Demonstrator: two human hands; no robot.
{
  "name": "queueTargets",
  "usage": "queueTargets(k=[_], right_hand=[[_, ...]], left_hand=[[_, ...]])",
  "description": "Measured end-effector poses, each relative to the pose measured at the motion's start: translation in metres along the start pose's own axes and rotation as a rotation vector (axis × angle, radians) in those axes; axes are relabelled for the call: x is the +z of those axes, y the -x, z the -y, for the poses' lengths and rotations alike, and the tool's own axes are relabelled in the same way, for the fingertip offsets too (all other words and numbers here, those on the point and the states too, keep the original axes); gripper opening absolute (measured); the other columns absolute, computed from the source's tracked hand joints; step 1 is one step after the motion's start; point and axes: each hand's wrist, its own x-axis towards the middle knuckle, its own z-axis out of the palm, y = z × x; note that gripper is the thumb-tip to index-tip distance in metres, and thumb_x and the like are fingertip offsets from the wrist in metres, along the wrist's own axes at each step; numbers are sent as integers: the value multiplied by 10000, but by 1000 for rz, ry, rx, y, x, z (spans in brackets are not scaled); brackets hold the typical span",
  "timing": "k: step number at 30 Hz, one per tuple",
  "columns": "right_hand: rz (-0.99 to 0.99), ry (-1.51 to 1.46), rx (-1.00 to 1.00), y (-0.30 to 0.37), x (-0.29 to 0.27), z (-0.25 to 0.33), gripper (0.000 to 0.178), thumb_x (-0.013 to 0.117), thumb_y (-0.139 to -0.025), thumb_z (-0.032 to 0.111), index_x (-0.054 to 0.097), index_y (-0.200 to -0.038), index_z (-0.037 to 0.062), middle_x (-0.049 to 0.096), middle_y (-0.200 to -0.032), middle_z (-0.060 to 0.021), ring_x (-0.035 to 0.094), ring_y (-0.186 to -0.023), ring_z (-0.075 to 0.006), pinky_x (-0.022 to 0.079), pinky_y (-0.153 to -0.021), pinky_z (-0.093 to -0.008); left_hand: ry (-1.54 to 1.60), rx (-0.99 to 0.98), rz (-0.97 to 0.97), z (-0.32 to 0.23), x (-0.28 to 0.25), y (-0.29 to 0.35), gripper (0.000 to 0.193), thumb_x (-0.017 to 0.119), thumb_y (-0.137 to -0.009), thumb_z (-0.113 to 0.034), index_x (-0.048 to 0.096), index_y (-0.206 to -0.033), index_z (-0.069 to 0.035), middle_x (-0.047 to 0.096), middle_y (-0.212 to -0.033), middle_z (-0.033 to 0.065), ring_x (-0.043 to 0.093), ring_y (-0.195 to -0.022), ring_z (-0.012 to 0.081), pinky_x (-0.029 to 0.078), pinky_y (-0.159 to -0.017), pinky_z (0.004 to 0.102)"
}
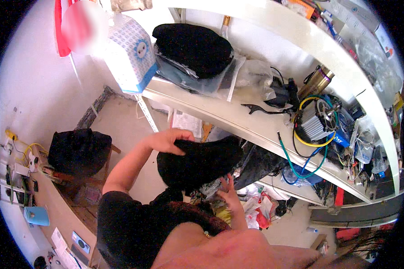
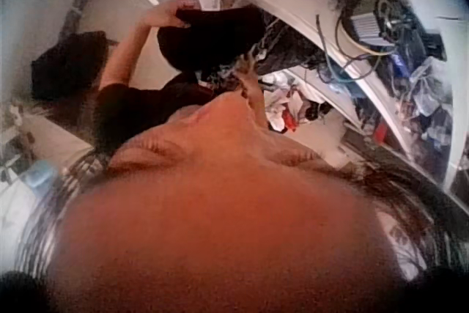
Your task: The person organizes a cluttered shelf by moving various items, including a black electronic device, a red scrubber, and several plastic bags. They place a black bag on the shelf and wipe the surface with a cloth.
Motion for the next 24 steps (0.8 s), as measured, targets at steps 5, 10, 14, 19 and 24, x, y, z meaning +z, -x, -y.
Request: queueTargets(k=[5, 10, 14, 19, 24], right_hand=[[221, -275, 55, -21, -17, 62, 928, 675, -585, 274, 153, -1347, 188, 387, -1285, -114, 448, -1078, -232, 349, -884, -365], [-175, -584, 143, -36, -8, 109, 828, 705, -510, 323, 365, -1230, 97, 502, -1127, -83, 481, -1034, -242, 394, -855, -370], [-392, -624, 70, -18, -3, 180, 432, 645, -718, 112, 482, -1111, 37, 555, -1032, -100, 564, -886, -275, 472, -742, -397], [-589, -599, 15, -12, -35, 173, 427, 656, -714, 101, 485, -1100, 32, 550, -1035, -88, 547, -905, -269, 461, -760, -398], [-574, -636, -73, -5, -45, 164, 458, 672, -698, 160, 482, -1100, 51, 552, -993, -63, 540, -852, -235, 456, -706, -370]], left_hand=[[313, 140, -142, -53, -31, -7, 340, 648, -604, 10, 504, -903, -62, 527, -869, -20, 490, -859, 88, 394, -775, 246], [542, 175, -368, -64, -51, -38, 363, 610, -675, 0, 486, -1015, -24, 562, -946, 38, 519, -883, 116, 407, -801, 261], [137, 61, -517, -70, -61, -58, 342, 643, -715, -138, 517, -1009, -17, 568, -973, 59, 519, -897, 138, 410, -810, 279], [-605, 73, -957, -29, -144, -125, 424, 673, -692, -295, 550, -1021, -58, 561, -1006, 117, 512, -974, 256, 408, -837, 352], [-1206, -145, -1011, 5, -196, -154, 260, 592, -741, -235, 601, -970, -113, 546, -1027, 91, 483, -1014, 262, 346, -887, 462]])
